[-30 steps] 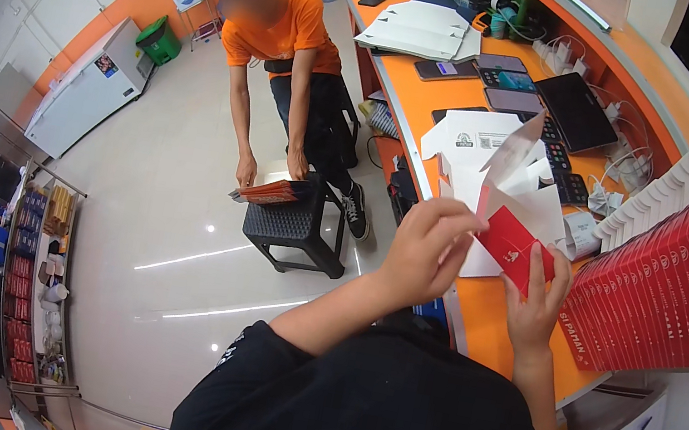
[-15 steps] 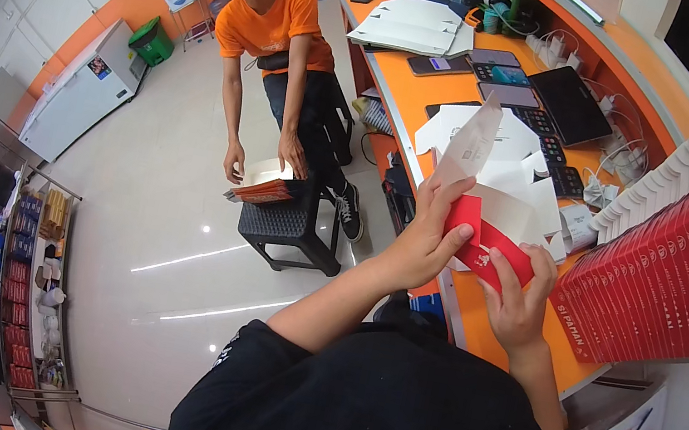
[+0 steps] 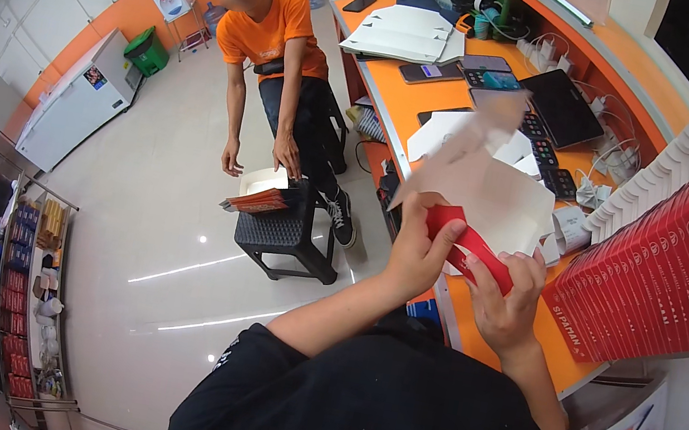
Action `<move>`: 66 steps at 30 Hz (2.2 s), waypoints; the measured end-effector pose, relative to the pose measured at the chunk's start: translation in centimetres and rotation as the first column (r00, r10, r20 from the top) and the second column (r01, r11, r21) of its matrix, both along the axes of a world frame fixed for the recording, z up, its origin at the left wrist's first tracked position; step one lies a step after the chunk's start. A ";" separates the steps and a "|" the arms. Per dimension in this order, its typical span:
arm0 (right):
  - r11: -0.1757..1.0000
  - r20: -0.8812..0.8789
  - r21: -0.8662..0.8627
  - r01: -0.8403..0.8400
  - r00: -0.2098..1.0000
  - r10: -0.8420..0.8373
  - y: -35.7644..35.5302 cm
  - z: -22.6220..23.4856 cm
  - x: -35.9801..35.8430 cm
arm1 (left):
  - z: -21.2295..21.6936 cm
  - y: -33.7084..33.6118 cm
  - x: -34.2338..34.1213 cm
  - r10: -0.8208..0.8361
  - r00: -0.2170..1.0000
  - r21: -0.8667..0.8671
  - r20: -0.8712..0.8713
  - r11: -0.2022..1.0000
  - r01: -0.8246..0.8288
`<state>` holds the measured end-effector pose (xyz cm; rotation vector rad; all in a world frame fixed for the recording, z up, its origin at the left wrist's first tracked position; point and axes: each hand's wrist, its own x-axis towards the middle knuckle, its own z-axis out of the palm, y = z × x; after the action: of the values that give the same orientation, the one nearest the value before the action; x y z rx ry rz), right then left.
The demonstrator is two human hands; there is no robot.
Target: The person folds cardboard packaging sheets along crease lines to assemble takeout food boxes by hand on the counter.
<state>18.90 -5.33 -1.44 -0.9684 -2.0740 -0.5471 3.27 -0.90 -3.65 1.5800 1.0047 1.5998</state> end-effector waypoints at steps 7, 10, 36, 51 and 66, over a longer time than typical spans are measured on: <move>0.998 -0.039 -0.040 0.039 0.998 -0.041 0.0 0.6 0.8 | 1.9 0.0 -0.4 -0.100 0.971 0.044 -0.218 0.993 0.112; 0.991 -0.050 -0.136 0.013 0.999 -0.020 1.5 2.2 1.4 | 3.3 1.1 -1.6 -0.244 0.957 -0.078 -0.155 0.969 0.234; 0.982 -0.042 -0.164 -0.091 0.995 0.085 1.9 2.8 -0.3 | 4.2 -0.2 -2.0 0.002 0.895 0.174 -0.447 0.981 0.084; 1.000 0.196 0.028 0.011 0.980 -0.017 1.5 1.3 -1.5 | 0.9 0.6 -1.0 -0.103 0.720 -0.391 0.687 0.782 0.485; -0.017 -0.699 -0.646 -0.763 0.601 -0.388 0.1 -6.2 2.7 | -11.0 -1.5 -9.0 -0.348 0.878 -0.298 0.329 0.844 0.447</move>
<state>21.63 -5.21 -7.64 -1.1394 -1.3427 1.7410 -5.68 -2.40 -14.64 1.1851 0.7144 1.2049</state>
